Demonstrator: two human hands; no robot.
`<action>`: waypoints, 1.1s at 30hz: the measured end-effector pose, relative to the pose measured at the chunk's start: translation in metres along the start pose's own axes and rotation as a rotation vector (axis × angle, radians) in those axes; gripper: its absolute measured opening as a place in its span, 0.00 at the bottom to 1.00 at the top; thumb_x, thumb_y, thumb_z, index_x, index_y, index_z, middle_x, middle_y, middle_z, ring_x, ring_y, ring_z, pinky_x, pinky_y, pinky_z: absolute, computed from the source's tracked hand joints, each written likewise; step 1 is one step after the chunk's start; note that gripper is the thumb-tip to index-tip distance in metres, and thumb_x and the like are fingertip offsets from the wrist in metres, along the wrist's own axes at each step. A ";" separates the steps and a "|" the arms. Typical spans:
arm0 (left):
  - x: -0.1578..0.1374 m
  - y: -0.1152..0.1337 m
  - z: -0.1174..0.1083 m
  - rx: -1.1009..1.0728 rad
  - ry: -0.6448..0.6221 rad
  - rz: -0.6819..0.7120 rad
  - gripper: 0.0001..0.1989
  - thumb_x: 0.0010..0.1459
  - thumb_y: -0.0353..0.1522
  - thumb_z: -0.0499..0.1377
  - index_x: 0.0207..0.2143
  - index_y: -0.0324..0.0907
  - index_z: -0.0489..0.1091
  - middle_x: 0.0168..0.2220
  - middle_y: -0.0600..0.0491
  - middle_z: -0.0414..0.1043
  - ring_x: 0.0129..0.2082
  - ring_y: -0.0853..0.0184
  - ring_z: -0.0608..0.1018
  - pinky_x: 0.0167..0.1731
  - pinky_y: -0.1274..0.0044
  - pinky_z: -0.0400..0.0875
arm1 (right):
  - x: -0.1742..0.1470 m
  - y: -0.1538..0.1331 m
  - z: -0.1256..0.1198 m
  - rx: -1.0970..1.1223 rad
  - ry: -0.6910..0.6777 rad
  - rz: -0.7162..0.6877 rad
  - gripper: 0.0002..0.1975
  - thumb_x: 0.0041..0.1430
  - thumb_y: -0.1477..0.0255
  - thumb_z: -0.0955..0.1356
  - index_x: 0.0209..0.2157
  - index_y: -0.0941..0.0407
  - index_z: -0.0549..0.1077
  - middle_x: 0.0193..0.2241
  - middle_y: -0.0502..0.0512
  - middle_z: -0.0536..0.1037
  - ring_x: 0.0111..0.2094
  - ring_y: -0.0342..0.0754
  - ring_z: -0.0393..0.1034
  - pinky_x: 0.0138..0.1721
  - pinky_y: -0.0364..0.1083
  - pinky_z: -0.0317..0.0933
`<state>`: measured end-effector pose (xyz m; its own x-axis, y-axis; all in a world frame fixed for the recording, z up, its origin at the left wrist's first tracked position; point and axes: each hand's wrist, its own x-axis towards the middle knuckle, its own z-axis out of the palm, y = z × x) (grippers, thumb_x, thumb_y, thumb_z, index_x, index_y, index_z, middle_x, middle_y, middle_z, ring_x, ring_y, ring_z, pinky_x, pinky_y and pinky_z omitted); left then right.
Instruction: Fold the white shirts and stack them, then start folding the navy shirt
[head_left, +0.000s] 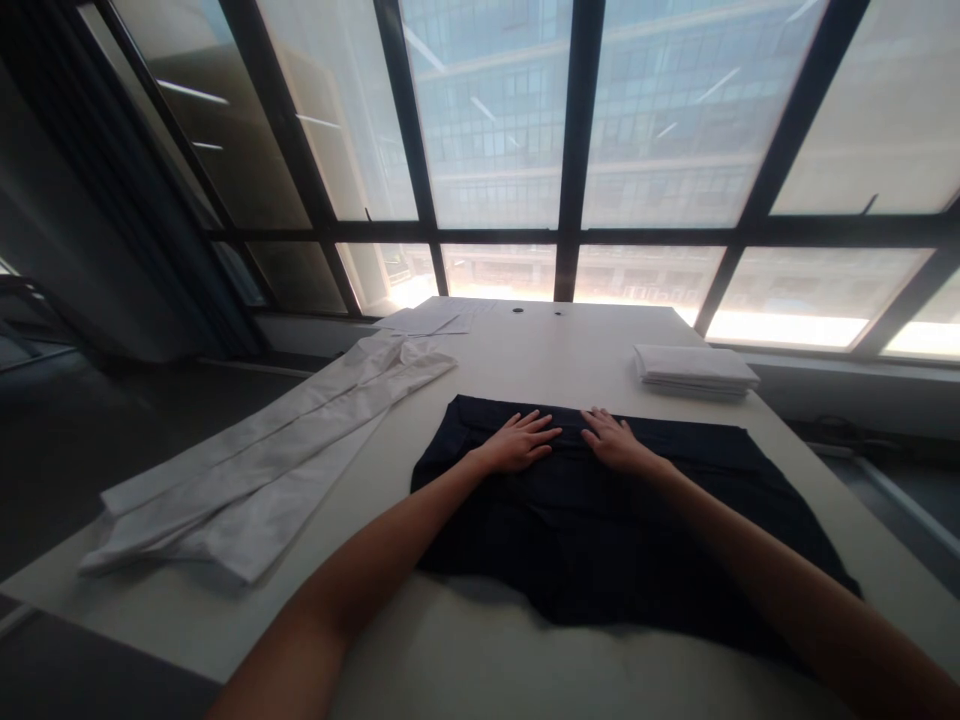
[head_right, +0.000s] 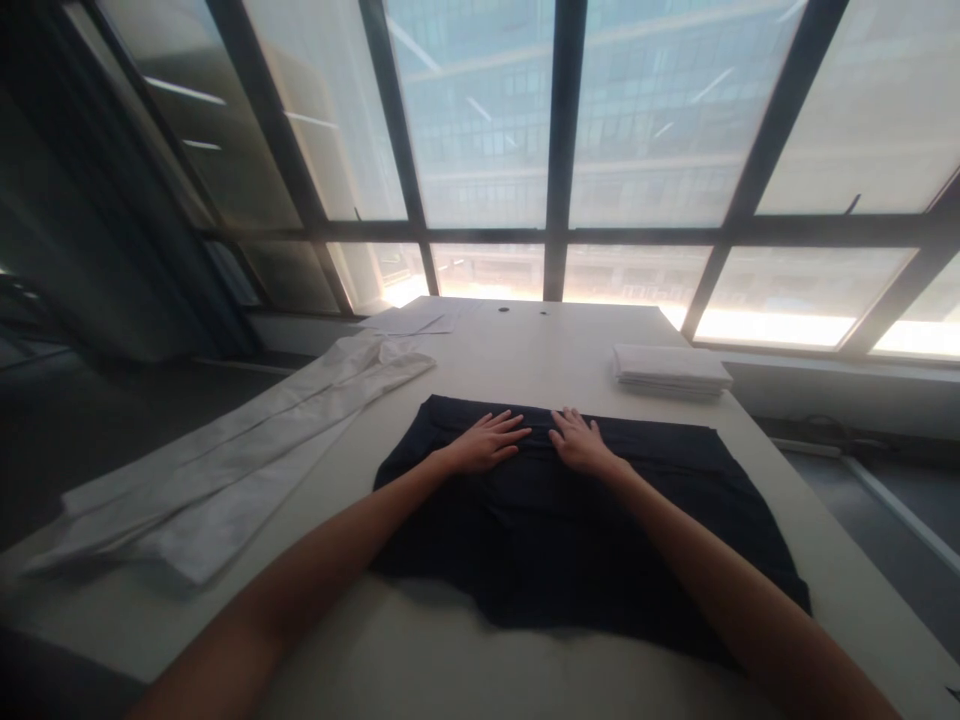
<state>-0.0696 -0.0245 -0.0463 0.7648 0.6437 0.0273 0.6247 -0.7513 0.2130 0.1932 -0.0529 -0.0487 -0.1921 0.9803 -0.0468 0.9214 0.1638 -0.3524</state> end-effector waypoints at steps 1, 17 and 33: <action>0.000 0.000 0.001 0.007 0.004 0.001 0.26 0.73 0.46 0.46 0.71 0.59 0.53 0.74 0.56 0.44 0.74 0.55 0.45 0.68 0.53 0.42 | 0.007 -0.016 0.005 0.005 0.015 -0.025 0.30 0.72 0.61 0.55 0.72 0.55 0.52 0.73 0.61 0.47 0.73 0.60 0.37 0.68 0.67 0.39; -0.001 0.004 -0.001 -0.006 0.016 -0.011 0.26 0.73 0.47 0.47 0.70 0.59 0.54 0.73 0.58 0.46 0.74 0.57 0.46 0.69 0.54 0.42 | 0.002 -0.014 0.015 -0.163 0.044 -0.080 0.33 0.73 0.56 0.52 0.72 0.57 0.52 0.73 0.61 0.48 0.73 0.55 0.39 0.69 0.62 0.39; -0.001 0.003 -0.003 -0.005 0.001 -0.012 0.26 0.73 0.45 0.48 0.71 0.55 0.54 0.74 0.54 0.45 0.74 0.56 0.46 0.69 0.54 0.41 | -0.049 0.105 -0.008 -0.282 0.145 0.045 0.32 0.72 0.60 0.50 0.71 0.56 0.56 0.72 0.59 0.52 0.72 0.57 0.43 0.68 0.62 0.46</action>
<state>-0.0691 -0.0269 -0.0428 0.7575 0.6524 0.0254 0.6326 -0.7430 0.2185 0.3024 -0.0832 -0.0764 -0.1179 0.9894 0.0843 0.9891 0.1246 -0.0791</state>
